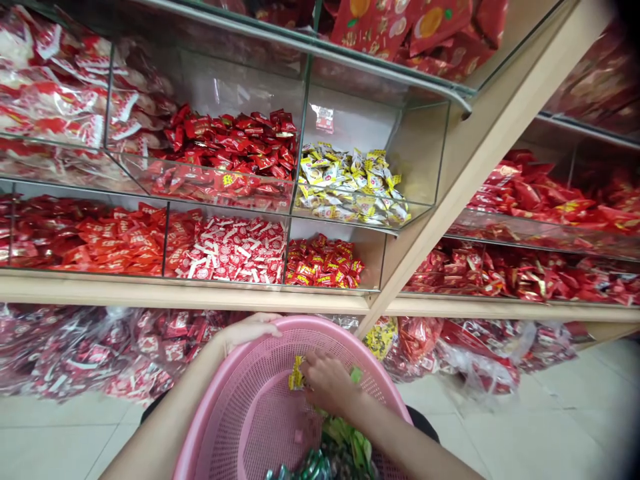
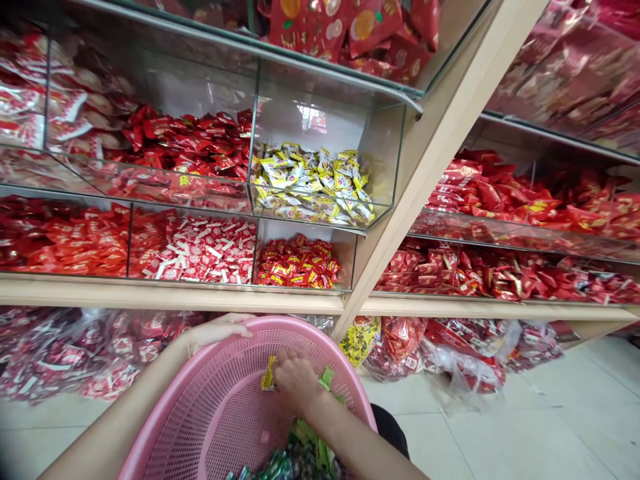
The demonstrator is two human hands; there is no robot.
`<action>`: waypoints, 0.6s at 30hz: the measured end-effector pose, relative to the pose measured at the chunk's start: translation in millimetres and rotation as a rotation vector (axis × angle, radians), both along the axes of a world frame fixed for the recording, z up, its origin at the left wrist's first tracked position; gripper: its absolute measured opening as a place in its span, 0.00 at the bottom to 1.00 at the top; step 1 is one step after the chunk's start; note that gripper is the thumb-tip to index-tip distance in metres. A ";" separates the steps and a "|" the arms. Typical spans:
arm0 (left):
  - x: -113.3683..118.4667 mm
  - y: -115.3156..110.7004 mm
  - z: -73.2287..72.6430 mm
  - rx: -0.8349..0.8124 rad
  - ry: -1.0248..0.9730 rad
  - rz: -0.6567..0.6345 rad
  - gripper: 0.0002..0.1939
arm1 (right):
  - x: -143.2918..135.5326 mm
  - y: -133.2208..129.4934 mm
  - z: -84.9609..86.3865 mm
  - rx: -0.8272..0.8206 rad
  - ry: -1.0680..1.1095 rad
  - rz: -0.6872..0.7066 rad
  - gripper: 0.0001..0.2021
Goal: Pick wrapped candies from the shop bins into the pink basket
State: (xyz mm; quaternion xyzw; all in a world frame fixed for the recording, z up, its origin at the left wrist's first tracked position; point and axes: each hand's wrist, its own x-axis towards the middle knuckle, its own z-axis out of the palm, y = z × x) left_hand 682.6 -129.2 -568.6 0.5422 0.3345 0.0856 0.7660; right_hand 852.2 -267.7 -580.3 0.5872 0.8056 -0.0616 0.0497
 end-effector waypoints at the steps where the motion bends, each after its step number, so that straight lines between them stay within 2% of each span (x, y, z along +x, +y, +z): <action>1: 0.0 -0.3 0.9 -0.003 -0.001 -0.006 0.21 | -1.1 0.8 -2.6 -0.005 -0.004 -0.007 0.10; 4: -0.7 -1.0 3.8 0.006 -0.001 -0.006 0.21 | -2.3 1.6 -4.9 -0.005 -0.009 -0.043 0.11; 6: -1.5 -1.1 4.2 0.032 0.009 -0.003 0.21 | -1.2 0.3 1.4 0.004 -0.004 -0.067 0.12; 8: -2.3 -0.5 2.6 0.063 0.024 -0.001 0.21 | 1.3 -2.1 18.4 0.036 0.020 -0.075 0.12; 9: -2.6 0.0 1.4 0.077 0.029 0.001 0.21 | 2.9 -3.6 32.1 0.061 0.044 -0.063 0.11; 11: -2.5 1.4 -1.1 0.106 0.022 0.011 0.21 | 6.8 -6.7 70.4 0.153 0.120 -0.010 0.08; 13: -1.6 2.7 -2.3 0.135 0.003 0.008 0.20 | 12.1 -8.1 120.3 0.308 0.223 0.057 0.06; 15: -0.6 3.4 -1.8 0.139 -0.008 -0.015 0.20 | 21.0 -4.7 174.7 0.505 0.328 0.099 0.09; 18: 0.1 3.0 0.1 0.110 -0.024 -0.023 0.20 | 45.1 14.4 247.0 0.799 0.354 0.042 0.09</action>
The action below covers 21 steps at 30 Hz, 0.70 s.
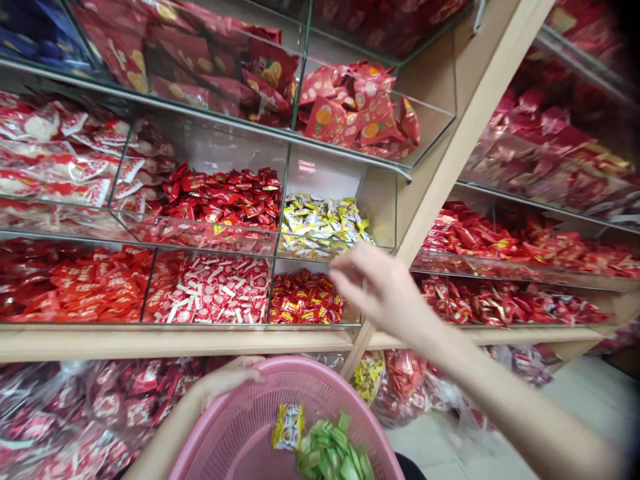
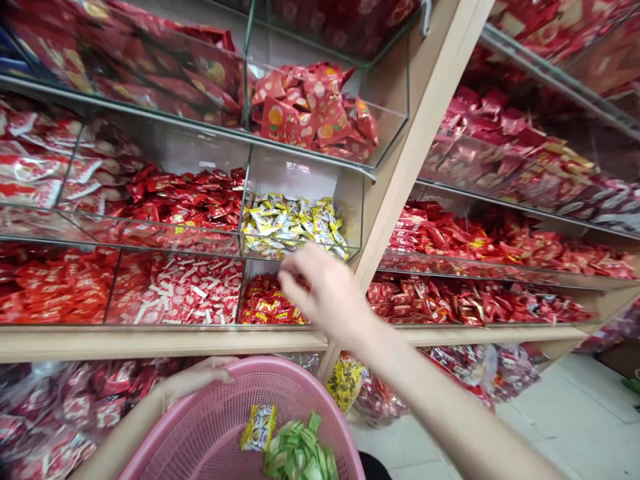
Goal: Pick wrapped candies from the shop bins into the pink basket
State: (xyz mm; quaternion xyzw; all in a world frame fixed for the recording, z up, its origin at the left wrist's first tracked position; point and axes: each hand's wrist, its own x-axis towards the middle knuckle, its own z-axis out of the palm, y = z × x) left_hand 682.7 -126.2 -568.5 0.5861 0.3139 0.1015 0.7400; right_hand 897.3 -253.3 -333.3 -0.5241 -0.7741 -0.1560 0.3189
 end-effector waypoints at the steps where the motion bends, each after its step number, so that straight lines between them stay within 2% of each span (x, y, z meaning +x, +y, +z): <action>1: -0.2 -0.3 0.3 -0.015 -0.001 0.005 0.20 | 10.4 10.0 18.4 0.042 -0.004 -0.087 0.09; 2: -0.4 -0.7 0.3 -0.029 0.002 0.012 0.20 | 21.0 21.0 33.4 0.054 -0.015 -0.183 0.09; 4: -1.1 -1.2 -0.2 -0.050 0.009 0.029 0.19 | 39.9 44.1 52.9 -0.025 -0.059 -0.413 0.09; 6: -1.6 -1.5 -1.1 -0.057 0.011 0.054 0.19 | 51.1 64.1 60.8 -0.156 -0.112 -0.617 0.11; 8: -1.7 -1.8 -1.6 -0.064 0.011 0.078 0.19 | 52.7 77.8 61.8 -0.270 -0.153 -0.737 0.13; 14: -1.5 -3.3 -1.2 -0.094 0.000 0.087 0.20 | 37.1 90.4 57.9 -0.393 -0.112 -0.836 0.17; 21: -2.1 -0.7 -2.6 -0.070 -0.004 0.069 0.20 | 42.1 93.5 60.9 -0.381 -0.011 -0.825 0.17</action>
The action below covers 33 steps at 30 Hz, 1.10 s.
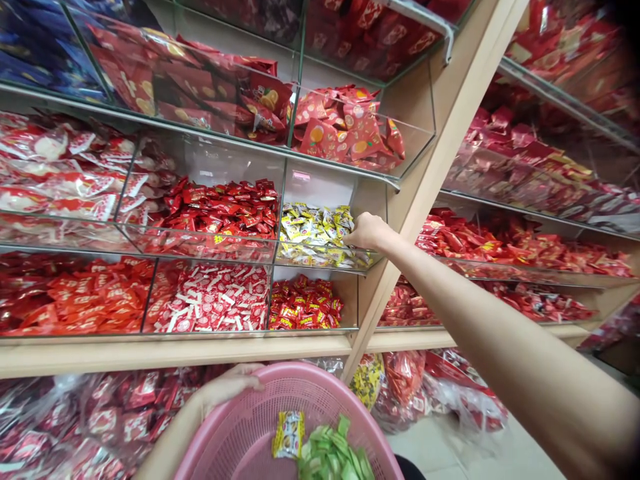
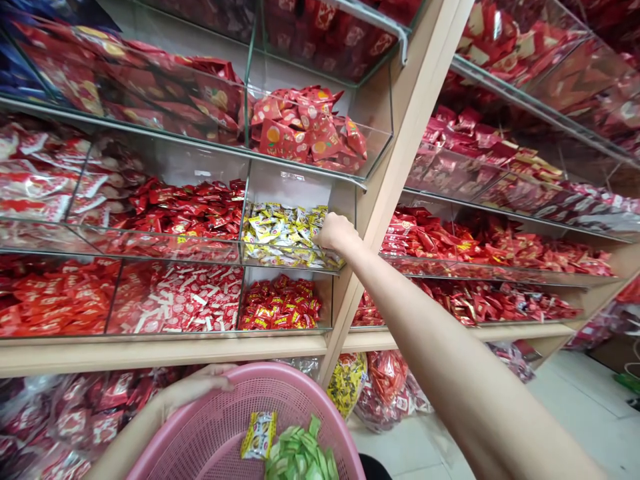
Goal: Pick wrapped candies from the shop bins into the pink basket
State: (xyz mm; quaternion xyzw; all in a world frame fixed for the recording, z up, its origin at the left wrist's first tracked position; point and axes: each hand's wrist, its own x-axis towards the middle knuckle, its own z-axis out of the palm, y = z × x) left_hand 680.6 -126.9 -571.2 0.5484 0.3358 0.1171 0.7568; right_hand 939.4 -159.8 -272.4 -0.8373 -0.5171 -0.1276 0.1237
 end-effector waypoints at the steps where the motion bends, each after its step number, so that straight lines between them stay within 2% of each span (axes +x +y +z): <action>1: 0.2 0.4 0.3 0.011 0.000 -0.008 0.20 | 1.2 -1.1 2.4 0.010 0.046 0.006 0.15; 5: 1.0 -0.8 3.2 0.044 0.017 -0.006 0.20 | 7.3 -16.2 15.3 0.072 0.256 0.118 0.10; 8: 0.5 -2.7 5.6 0.016 0.022 0.002 0.20 | 5.0 -45.3 16.2 0.270 0.285 0.356 0.09; 10: 0.3 -3.0 6.4 0.019 0.026 -0.021 0.20 | -4.8 -73.4 4.3 0.422 0.273 0.535 0.09; 12: 0.8 -2.7 6.5 0.022 0.040 -0.029 0.20 | -20.1 -103.2 -22.1 0.470 0.290 0.654 0.09; 13: 1.2 -2.6 6.3 0.021 0.043 -0.032 0.20 | -28.5 -116.4 -41.3 0.446 0.325 0.701 0.10; 16: 2.8 -2.5 5.3 0.016 0.031 -0.042 0.21 | -49.3 -139.0 -118.5 0.199 0.451 0.792 0.11; 19: 3.5 -2.9 4.5 0.002 0.021 -0.058 0.22 | -57.8 -136.0 -203.4 -0.059 0.528 0.806 0.11; 21: 3.1 -2.9 4.2 -0.008 0.023 -0.059 0.22 | -58.4 -127.9 -248.8 -0.199 0.452 0.806 0.11; 22: 2.8 -2.8 4.1 -0.013 0.024 -0.056 0.21 | -58.2 -124.2 -265.9 -0.260 0.371 0.805 0.10; 25: 1.9 -1.9 3.7 -0.033 0.021 -0.042 0.21 | -58.6 -116.9 -295.0 -0.394 0.107 0.807 0.07; 28: 1.9 -0.9 3.0 -0.044 0.019 -0.040 0.22 | -61.1 -114.1 -304.2 -0.442 -0.025 0.828 0.07; 33: 2.5 -0.7 3.8 -0.004 0.034 -0.043 0.22 | -65.2 -112.2 -317.0 -0.430 -0.060 0.809 0.08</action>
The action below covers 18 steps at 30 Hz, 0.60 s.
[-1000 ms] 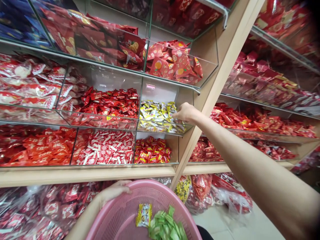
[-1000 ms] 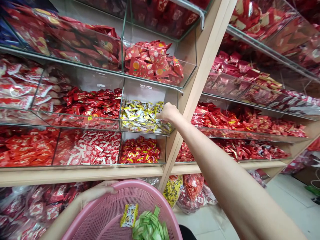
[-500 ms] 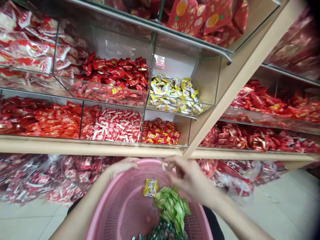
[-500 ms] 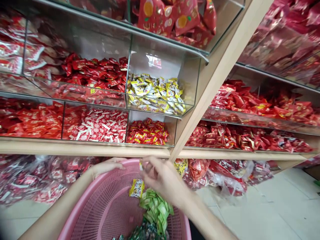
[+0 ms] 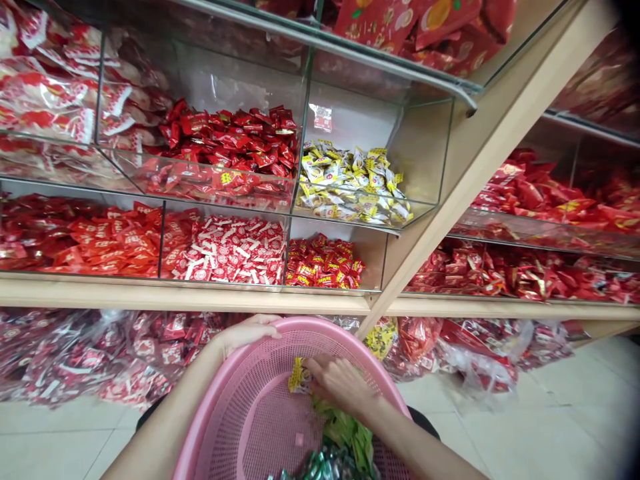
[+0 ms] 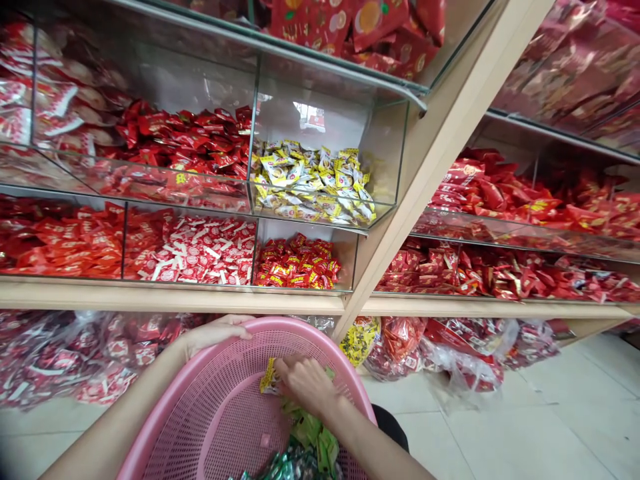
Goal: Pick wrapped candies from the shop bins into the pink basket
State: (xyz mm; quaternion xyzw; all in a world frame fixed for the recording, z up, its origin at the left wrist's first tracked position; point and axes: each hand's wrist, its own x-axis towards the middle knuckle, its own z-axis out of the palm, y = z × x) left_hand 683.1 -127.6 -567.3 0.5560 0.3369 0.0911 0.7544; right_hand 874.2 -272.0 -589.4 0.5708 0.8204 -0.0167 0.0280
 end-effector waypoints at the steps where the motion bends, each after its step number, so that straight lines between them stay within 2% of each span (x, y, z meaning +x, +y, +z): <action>1: -0.1 -0.2 0.5 0.007 -0.001 -0.002 0.22 | -0.6 -0.3 -2.0 0.007 0.006 -0.007 0.09; 4: -1.2 -1.1 1.9 0.014 0.005 -0.009 0.21 | -1.3 -2.8 1.8 0.027 0.037 -0.012 0.13; 7: -2.2 -1.5 2.0 0.036 0.026 0.001 0.21 | 1.8 -4.9 28.6 0.084 0.065 -0.026 0.14; 10: -2.1 -0.8 -0.1 0.046 0.038 0.021 0.22 | 9.1 -5.1 77.3 0.275 0.164 0.037 0.11; 14: -1.3 2.0 -5.1 0.028 0.005 0.005 0.21 | 18.5 -5.1 156.2 0.693 0.352 0.130 0.11; 16: -1.2 3.6 -7.0 0.057 -0.017 -0.012 0.20 | 23.2 -3.3 193.4 0.860 0.397 0.085 0.11; 18: -1.4 4.1 -7.2 0.095 -0.030 -0.015 0.18 | 30.5 3.1 226.8 0.949 0.400 -0.004 0.11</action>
